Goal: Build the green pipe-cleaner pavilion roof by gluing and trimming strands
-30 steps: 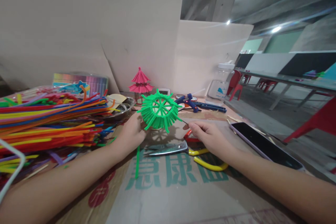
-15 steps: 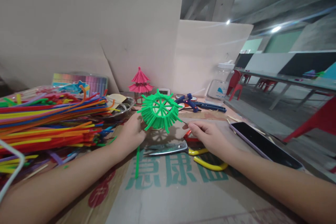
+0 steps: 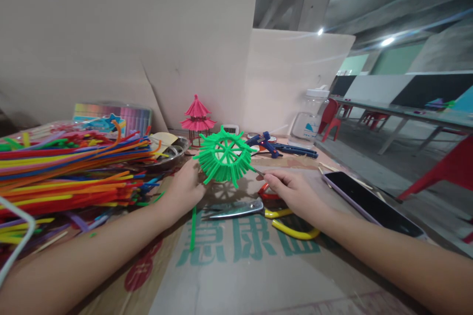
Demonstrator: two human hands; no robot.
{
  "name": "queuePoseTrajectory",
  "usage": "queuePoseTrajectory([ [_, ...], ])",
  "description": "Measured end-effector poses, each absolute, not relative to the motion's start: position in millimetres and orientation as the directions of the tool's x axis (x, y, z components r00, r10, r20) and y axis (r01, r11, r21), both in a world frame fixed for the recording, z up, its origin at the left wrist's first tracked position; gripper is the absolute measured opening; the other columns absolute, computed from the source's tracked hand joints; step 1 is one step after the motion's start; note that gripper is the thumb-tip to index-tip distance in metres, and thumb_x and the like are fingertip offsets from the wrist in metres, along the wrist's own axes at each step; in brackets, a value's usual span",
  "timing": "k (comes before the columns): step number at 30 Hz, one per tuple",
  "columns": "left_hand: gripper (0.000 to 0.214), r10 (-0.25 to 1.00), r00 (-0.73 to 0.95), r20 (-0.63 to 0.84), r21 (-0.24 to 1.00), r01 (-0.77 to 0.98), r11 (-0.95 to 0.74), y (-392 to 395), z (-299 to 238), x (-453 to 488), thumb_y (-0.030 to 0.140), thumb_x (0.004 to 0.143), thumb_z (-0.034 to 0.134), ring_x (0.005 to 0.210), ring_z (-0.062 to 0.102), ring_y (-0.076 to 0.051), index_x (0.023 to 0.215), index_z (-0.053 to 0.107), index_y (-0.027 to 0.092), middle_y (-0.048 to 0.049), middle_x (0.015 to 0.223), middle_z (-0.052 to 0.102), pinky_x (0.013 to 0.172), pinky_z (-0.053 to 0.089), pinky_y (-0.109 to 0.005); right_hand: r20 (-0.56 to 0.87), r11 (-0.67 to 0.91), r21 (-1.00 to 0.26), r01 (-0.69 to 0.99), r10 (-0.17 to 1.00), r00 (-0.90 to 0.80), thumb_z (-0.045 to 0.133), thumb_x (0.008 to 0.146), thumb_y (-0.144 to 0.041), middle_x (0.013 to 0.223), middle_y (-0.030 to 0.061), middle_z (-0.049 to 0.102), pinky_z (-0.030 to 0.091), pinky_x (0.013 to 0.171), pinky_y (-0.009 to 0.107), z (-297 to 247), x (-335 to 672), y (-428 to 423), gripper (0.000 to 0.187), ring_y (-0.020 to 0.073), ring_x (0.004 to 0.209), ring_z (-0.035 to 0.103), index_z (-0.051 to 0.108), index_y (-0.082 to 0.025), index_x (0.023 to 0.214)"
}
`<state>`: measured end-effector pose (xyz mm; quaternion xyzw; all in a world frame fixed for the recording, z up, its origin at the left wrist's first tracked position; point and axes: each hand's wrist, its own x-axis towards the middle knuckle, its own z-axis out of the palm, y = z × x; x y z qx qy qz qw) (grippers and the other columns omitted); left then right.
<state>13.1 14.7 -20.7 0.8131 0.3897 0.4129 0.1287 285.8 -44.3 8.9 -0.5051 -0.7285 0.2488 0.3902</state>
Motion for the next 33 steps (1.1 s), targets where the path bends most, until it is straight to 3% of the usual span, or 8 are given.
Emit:
queuePoseTrajectory([
  [8, 0.039, 0.72, 0.344, 0.603, 0.476, 0.569, -0.67, 14, -19, 14, 0.013, 0.078, 0.058, 0.116, 0.059, -0.029, 0.117, 0.06, 0.019, -0.0107, 0.118, 0.065, 0.103, 0.047, -0.048, 0.307, 0.354, -0.773, 0.527, 0.935, -0.177, 0.044, 0.094, -0.042, 0.09, 0.0069, 0.075, 0.051, 0.079, 0.033, 11, 285, -46, 0.039, 0.0234, 0.087, 0.068, 0.074, -0.017, 0.093],
  [24, 0.035, 0.733, 0.346, 0.586, 0.505, 0.551, -0.664, 11, -16, 16, 0.014, 0.079, 0.058, 0.116, 0.059, -0.029, 0.114, 0.061, 0.018, -0.0103, 0.116, 0.065, 0.103, 0.048, -0.047, 0.297, 0.339, -0.776, 0.532, 0.94, -0.166, 0.043, 0.095, -0.046, 0.078, 0.0037, 0.073, 0.051, 0.07, 0.03, 10, 286, -46, 0.042, 0.021, 0.077, 0.067, 0.075, -0.018, 0.093],
  [33, 0.035, 0.733, 0.345, 0.586, 0.492, 0.568, -0.66, 13, -19, 14, 0.016, 0.08, 0.059, 0.114, 0.06, -0.029, 0.116, 0.06, 0.019, -0.0104, 0.115, 0.065, 0.103, 0.048, -0.047, 0.336, 0.384, -0.761, 0.524, 0.923, -0.189, 0.047, 0.092, -0.043, 0.093, 0.0062, 0.077, 0.052, 0.083, 0.035, 9, 286, -44, 0.036, 0.024, 0.092, 0.069, 0.075, -0.022, 0.088],
])
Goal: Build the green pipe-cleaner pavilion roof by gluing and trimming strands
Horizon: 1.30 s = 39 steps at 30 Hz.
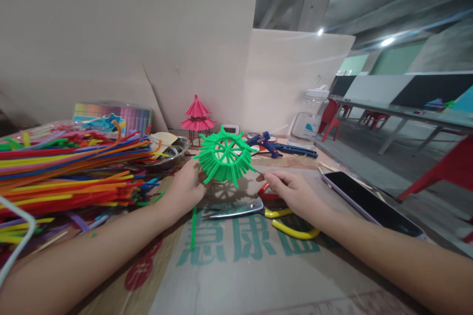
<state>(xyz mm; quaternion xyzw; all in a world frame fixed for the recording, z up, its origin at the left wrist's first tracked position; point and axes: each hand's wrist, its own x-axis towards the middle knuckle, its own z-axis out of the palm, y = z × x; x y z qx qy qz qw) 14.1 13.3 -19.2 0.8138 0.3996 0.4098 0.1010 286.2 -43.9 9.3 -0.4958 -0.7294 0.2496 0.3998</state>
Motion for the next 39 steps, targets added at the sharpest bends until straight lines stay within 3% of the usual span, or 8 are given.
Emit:
queuePoseTrajectory([
  [9, 0.035, 0.729, 0.357, 0.584, 0.506, 0.542, -0.671, 14, -18, 15, 0.022, 0.083, 0.059, 0.119, 0.058, -0.03, 0.117, 0.059, 0.018, -0.0121, 0.121, 0.064, 0.105, 0.046, -0.049, 0.319, 0.371, -0.763, 0.529, 0.928, -0.19, 0.043, 0.095, -0.045, 0.087, 0.0044, 0.075, 0.051, 0.077, 0.032, 11, 286, -46, 0.04, 0.0214, 0.083, 0.068, 0.074, -0.02, 0.091],
  [27, 0.027, 0.749, 0.359, 0.557, 0.49, 0.587, -0.645, 9, -11, 16, 0.023, 0.082, 0.057, 0.115, 0.058, -0.032, 0.108, 0.062, 0.017, -0.0125, 0.112, 0.064, 0.105, 0.044, -0.052, 0.321, 0.366, -0.759, 0.538, 0.93, -0.179, 0.043, 0.094, -0.043, 0.083, 0.0049, 0.074, 0.051, 0.073, 0.032, 13, 285, -46, 0.038, 0.0222, 0.081, 0.069, 0.074, -0.021, 0.09],
  [34, 0.028, 0.758, 0.352, 0.549, 0.486, 0.603, -0.633, 9, -12, 17, 0.023, 0.081, 0.057, 0.114, 0.059, -0.032, 0.108, 0.062, 0.016, -0.0125, 0.114, 0.065, 0.105, 0.045, -0.05, 0.335, 0.385, -0.764, 0.518, 0.922, -0.192, 0.048, 0.092, -0.043, 0.09, 0.0056, 0.075, 0.05, 0.08, 0.033, 8, 287, -44, 0.035, 0.0228, 0.088, 0.068, 0.075, -0.021, 0.089],
  [39, 0.035, 0.825, 0.302, 0.478, 0.547, 0.633, -0.548, 5, -5, 21, 0.04, 0.086, 0.055, 0.114, 0.059, -0.032, 0.112, 0.061, 0.017, -0.0122, 0.115, 0.066, 0.103, 0.045, -0.049, 0.255, 0.296, -0.853, 0.43, 0.955, -0.152, 0.045, 0.094, -0.053, 0.076, 0.0032, 0.065, 0.047, 0.063, 0.028, 3, 289, -41, 0.045, 0.0184, 0.072, 0.062, 0.073, -0.018, 0.099],
])
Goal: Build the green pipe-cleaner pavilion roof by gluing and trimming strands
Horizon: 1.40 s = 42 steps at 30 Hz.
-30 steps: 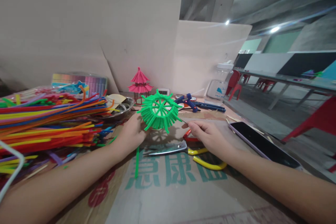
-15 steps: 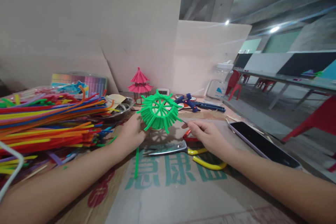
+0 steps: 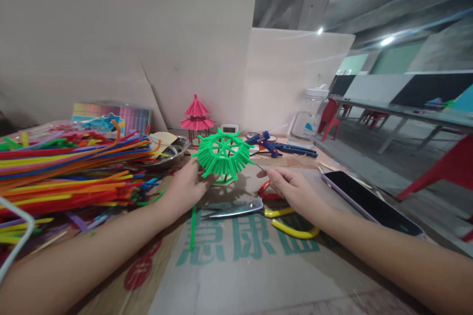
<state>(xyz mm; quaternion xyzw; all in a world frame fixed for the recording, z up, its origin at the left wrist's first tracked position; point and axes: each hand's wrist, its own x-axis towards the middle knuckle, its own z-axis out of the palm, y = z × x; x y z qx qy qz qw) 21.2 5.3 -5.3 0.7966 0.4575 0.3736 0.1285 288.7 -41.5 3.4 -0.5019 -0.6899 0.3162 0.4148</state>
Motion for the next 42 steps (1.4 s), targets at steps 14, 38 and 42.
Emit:
queuePoseTrajectory([
  [14, 0.054, 0.866, 0.261, 0.426, 0.578, 0.658, -0.483, -2.2, 4.2, 25.9, 0.064, 0.085, 0.052, 0.104, 0.064, -0.031, 0.11, 0.061, 0.017, -0.0123, 0.113, 0.069, 0.093, 0.05, -0.045, 0.301, 0.325, -0.875, 0.359, 0.946, -0.122, 0.05, 0.091, -0.05, 0.07, -0.0026, 0.049, 0.043, 0.059, 0.025, 1.0, 286.1, -42.2, 0.03, 0.0142, 0.065, 0.05, 0.057, -0.021, 0.09],
  [38, 0.043, 0.728, 0.262, 0.633, 0.325, 0.764, -0.557, -2.7, 0.6, 23.0, 0.044, 0.095, 0.045, 0.116, 0.056, -0.031, 0.126, 0.053, 0.016, -0.0134, 0.119, 0.063, 0.099, 0.044, -0.048, 0.244, 0.322, -0.779, 0.538, 0.946, -0.213, 0.042, 0.093, -0.045, 0.085, 0.0047, 0.072, 0.049, 0.074, 0.031, 6.0, 283.2, -44.9, 0.034, 0.0212, 0.082, 0.066, 0.064, -0.02, 0.085],
  [42, 0.041, 0.755, 0.274, 0.596, 0.339, 0.767, -0.545, -0.9, 1.8, 23.5, 0.043, 0.095, 0.044, 0.11, 0.057, -0.031, 0.12, 0.056, 0.014, -0.0142, 0.113, 0.063, 0.098, 0.045, -0.049, 0.213, 0.31, -0.78, 0.543, 0.948, -0.235, 0.043, 0.093, -0.045, 0.083, 0.0045, 0.071, 0.048, 0.068, 0.03, 5.3, 281.8, -45.2, 0.034, 0.0203, 0.075, 0.066, 0.064, -0.02, 0.085],
])
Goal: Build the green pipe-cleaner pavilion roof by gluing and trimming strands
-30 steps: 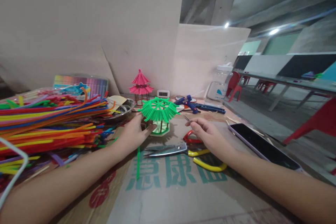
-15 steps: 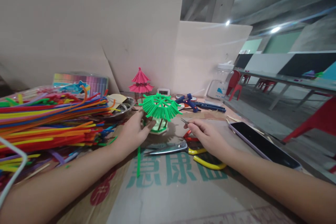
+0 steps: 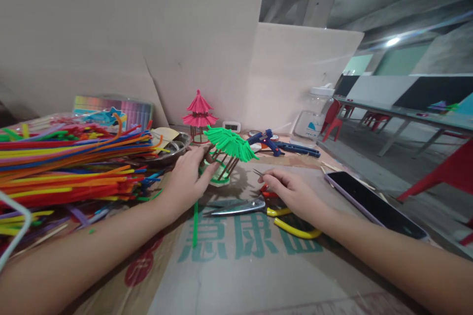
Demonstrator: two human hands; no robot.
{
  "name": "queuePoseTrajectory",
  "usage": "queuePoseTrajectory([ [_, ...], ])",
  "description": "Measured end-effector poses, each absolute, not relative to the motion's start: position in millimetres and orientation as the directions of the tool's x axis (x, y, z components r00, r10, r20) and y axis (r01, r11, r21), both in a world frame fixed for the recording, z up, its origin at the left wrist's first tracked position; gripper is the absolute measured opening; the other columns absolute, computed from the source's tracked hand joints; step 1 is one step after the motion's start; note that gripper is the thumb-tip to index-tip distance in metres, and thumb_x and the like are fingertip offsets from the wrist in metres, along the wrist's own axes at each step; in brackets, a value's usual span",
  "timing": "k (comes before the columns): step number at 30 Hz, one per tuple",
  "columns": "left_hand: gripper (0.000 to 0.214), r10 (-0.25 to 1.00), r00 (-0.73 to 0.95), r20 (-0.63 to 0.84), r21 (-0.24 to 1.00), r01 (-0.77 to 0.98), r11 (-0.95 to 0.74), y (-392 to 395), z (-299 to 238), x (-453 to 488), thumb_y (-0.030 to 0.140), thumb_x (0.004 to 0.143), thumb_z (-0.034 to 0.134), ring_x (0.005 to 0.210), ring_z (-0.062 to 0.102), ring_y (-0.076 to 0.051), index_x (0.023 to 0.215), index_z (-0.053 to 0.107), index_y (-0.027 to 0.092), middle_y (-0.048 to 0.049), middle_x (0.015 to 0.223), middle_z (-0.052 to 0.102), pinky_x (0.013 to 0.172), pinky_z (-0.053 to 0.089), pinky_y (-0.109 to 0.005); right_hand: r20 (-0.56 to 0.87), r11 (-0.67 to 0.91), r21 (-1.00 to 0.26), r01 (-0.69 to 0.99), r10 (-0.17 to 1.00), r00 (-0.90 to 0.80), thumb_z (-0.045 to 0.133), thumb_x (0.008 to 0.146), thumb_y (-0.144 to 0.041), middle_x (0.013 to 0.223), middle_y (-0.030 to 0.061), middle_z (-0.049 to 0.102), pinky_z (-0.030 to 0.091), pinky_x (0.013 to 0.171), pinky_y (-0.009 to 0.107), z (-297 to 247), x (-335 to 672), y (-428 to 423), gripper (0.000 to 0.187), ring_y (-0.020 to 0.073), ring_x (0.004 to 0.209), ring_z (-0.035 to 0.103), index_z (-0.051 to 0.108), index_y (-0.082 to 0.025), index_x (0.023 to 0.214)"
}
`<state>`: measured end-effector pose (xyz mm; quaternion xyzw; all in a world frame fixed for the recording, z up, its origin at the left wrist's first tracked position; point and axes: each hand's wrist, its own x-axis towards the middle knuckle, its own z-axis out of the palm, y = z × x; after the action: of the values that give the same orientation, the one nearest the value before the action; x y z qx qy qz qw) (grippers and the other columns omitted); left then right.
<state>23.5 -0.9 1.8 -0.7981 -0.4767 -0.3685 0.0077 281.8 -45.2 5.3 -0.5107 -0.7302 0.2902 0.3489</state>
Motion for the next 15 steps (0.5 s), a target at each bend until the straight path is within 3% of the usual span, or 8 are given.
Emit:
queuePoseTrajectory([
  [7, 0.028, 0.744, 0.341, 0.575, 0.365, 0.707, -0.606, 3.8, 0.7, 23.6, 0.036, 0.093, 0.044, 0.117, 0.054, -0.03, 0.103, 0.059, 0.014, -0.0153, 0.116, 0.061, 0.106, 0.042, -0.049, 0.263, 0.341, -0.751, 0.566, 0.94, -0.219, 0.044, 0.092, -0.042, 0.087, 0.006, 0.073, 0.049, 0.072, 0.031, 7.4, 282.4, -44.4, 0.033, 0.022, 0.082, 0.066, 0.067, -0.019, 0.086],
  [15, 0.04, 0.717, 0.31, 0.624, 0.43, 0.631, -0.646, 6.6, -3.9, 21.9, 0.039, 0.09, 0.054, 0.125, 0.054, -0.026, 0.123, 0.058, 0.017, -0.012, 0.129, 0.062, 0.111, 0.041, -0.044, 0.283, 0.373, -0.745, 0.553, 0.928, -0.244, 0.044, 0.093, -0.04, 0.085, 0.0067, 0.072, 0.05, 0.07, 0.031, 8.4, 282.3, -44.9, 0.032, 0.0227, 0.083, 0.066, 0.066, -0.018, 0.087],
])
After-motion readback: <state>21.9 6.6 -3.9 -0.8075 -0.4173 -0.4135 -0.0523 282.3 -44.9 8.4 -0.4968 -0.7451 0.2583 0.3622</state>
